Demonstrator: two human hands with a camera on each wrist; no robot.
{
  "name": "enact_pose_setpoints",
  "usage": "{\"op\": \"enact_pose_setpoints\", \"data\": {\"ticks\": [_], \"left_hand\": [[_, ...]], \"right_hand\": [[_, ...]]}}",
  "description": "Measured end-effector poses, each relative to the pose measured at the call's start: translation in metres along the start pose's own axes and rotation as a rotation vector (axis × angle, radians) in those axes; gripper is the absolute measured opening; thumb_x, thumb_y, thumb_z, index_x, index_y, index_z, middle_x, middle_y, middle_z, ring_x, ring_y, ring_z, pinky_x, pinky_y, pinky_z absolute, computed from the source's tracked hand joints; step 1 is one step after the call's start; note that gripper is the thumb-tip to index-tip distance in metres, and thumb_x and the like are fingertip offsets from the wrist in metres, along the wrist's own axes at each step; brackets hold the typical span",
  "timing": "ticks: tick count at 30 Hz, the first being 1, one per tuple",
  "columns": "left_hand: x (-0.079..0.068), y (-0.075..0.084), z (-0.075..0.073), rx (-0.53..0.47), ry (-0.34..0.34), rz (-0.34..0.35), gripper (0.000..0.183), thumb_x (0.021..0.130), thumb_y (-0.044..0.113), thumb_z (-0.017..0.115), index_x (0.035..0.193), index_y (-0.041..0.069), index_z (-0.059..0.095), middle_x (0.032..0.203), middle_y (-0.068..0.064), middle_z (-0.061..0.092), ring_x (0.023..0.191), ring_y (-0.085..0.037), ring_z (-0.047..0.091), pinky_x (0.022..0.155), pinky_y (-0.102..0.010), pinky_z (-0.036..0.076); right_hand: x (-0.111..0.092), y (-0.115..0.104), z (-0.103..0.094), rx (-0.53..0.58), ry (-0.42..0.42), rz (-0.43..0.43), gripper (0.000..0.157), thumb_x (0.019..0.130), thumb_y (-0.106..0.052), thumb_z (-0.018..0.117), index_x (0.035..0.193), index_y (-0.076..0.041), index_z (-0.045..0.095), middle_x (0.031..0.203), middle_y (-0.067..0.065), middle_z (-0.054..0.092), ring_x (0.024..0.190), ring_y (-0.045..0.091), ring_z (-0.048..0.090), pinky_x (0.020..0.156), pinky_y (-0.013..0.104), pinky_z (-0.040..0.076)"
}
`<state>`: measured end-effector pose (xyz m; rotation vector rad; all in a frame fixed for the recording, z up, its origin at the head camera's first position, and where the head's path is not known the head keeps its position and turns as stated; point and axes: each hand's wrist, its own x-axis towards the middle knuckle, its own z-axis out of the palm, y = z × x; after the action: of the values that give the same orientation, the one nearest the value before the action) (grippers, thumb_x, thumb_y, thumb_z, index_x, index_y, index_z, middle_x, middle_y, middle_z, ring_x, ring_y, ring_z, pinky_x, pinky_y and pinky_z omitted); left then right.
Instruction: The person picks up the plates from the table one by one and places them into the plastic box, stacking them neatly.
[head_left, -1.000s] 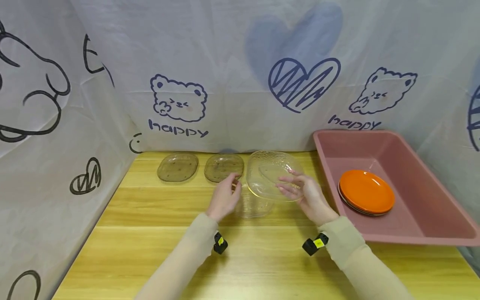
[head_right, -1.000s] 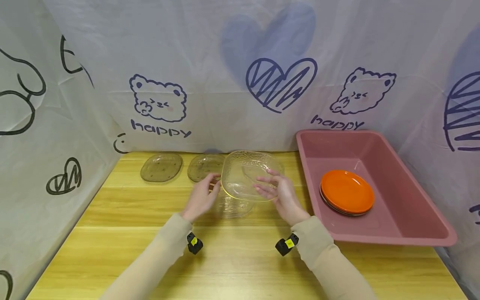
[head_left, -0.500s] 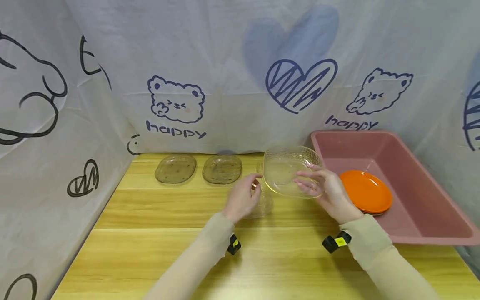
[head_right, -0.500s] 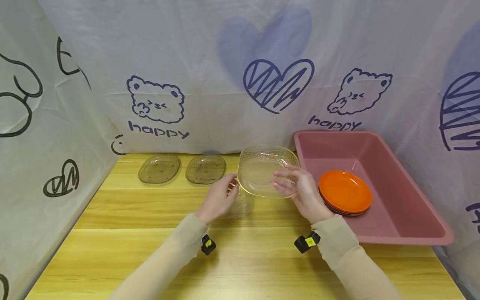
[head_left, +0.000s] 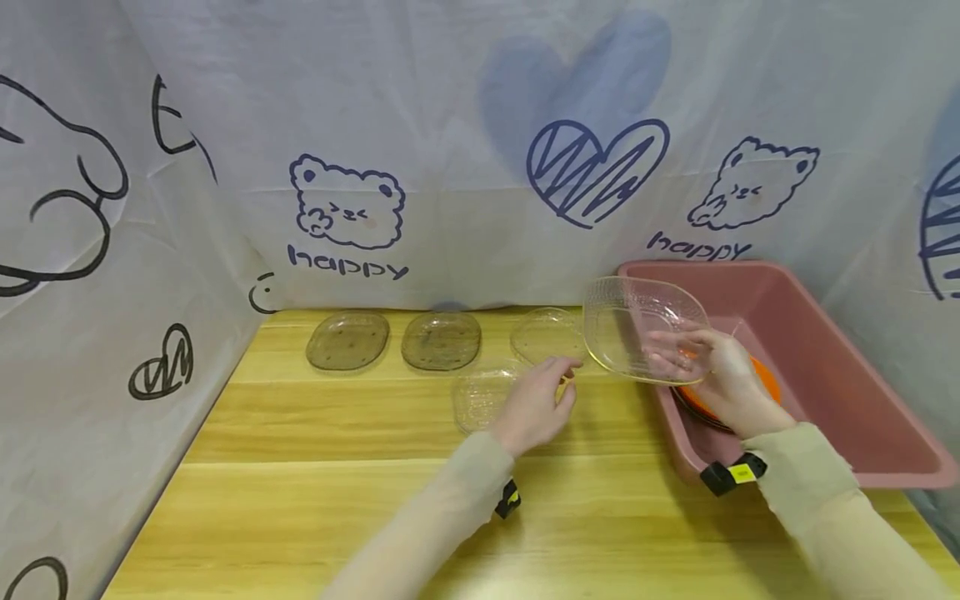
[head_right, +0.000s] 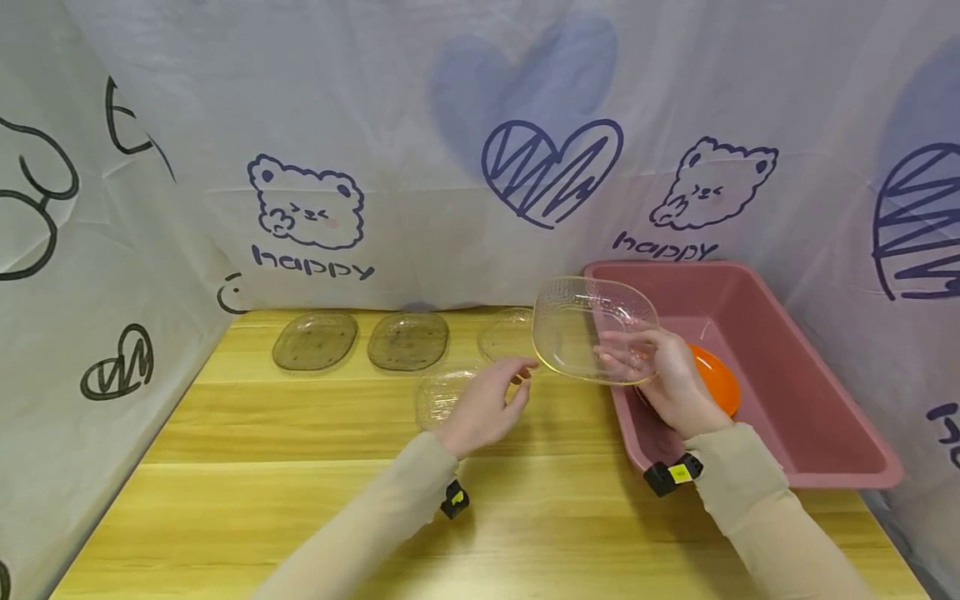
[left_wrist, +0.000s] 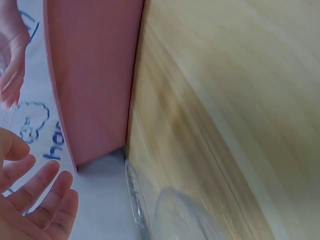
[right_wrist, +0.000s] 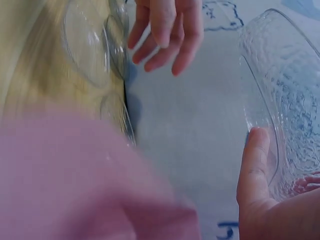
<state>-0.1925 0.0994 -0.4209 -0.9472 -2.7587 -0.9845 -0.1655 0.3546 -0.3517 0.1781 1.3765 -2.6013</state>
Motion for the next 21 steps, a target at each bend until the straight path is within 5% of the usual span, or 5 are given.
{"op": "enact_pose_setpoints", "data": {"ticks": [6,21], "left_hand": [[0.004,0.019,0.019,0.086,-0.053,0.095,0.038,0.104,0.021,0.050,0.141,0.014,0.054,0.136,-0.002,0.063,0.124,-0.017,0.062,0.109,-0.029,0.049],[0.011,0.067,0.054,0.296,-0.183,0.351,0.054,0.105,0.052,0.043,0.148,0.021,0.049,0.159,0.001,0.043,0.148,-0.013,0.041,0.125,-0.025,0.026]], "right_hand": [[-0.009,-0.019,-0.023,-0.038,0.007,-0.004,0.016,0.108,-0.012,0.039,0.124,-0.013,0.044,0.104,0.008,0.077,0.094,0.027,0.075,0.083,0.037,0.064],[0.001,-0.070,-0.071,-0.206,0.125,0.016,0.013,0.108,-0.019,0.040,0.121,-0.018,0.038,0.092,0.002,0.078,0.084,0.024,0.077,0.075,0.036,0.065]]}}
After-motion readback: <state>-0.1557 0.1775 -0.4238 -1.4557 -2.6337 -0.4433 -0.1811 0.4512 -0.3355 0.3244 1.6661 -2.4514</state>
